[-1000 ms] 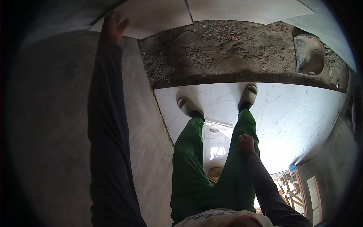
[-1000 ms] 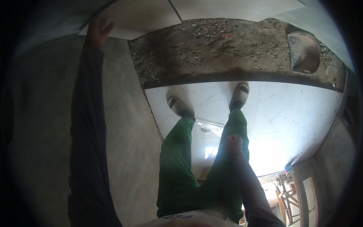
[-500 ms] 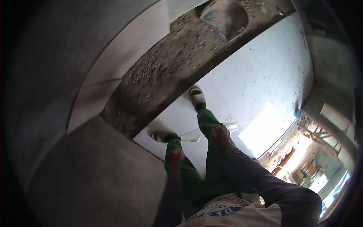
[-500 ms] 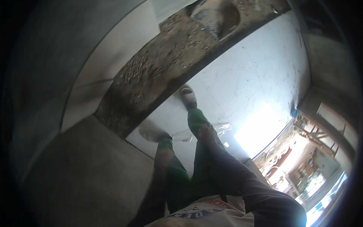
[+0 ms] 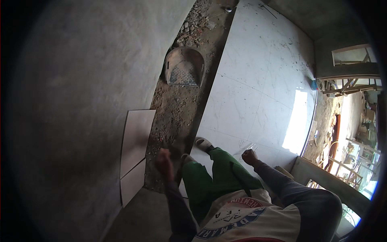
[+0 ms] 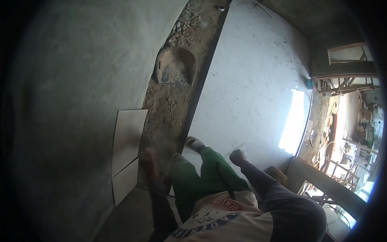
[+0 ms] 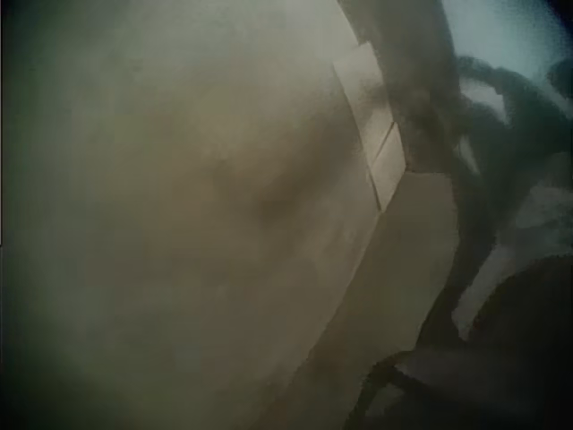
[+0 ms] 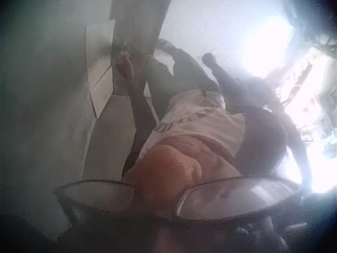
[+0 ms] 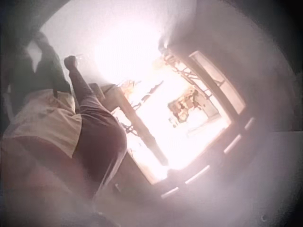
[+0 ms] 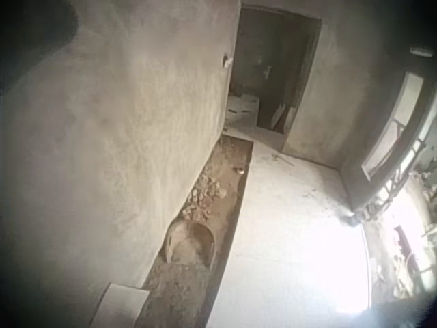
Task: The person cuts a white tile using an angle grinder, carries the tile into a room to place it on the floor, and then uses a spirit level to measure and prepare another tile section.
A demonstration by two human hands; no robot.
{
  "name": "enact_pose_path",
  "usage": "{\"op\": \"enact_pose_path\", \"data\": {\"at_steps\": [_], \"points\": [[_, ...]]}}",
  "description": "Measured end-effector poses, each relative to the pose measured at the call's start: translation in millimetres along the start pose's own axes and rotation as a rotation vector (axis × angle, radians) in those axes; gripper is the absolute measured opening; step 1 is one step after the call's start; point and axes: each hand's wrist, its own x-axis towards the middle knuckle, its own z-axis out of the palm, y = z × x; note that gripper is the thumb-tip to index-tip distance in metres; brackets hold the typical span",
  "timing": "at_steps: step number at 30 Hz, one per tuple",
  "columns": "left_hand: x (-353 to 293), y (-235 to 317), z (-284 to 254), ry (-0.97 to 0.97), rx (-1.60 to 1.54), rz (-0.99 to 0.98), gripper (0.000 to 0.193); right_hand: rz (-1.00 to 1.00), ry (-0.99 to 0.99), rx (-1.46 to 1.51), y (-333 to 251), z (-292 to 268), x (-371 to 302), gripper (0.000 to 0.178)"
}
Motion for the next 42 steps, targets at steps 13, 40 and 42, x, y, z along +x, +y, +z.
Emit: {"op": "enact_pose_path", "data": {"at_steps": [13, 40, 42], "points": [[243, 391, -356, 1.376, 0.752, 1.013, 0.048, 0.573, 0.045, 0.920, 101, -128, -45, 0.016], [380, 490, -263, 2.077, 1.243, 0.385, 0.070, 0.336, 0.360, 0.541, 66, -395, 185, 0.025], [392, 479, -280, 2.141, 0.980, 0.825, 0.069, 0.370, 0.414, 0.614, 80, -392, 183, 0.025]]}}
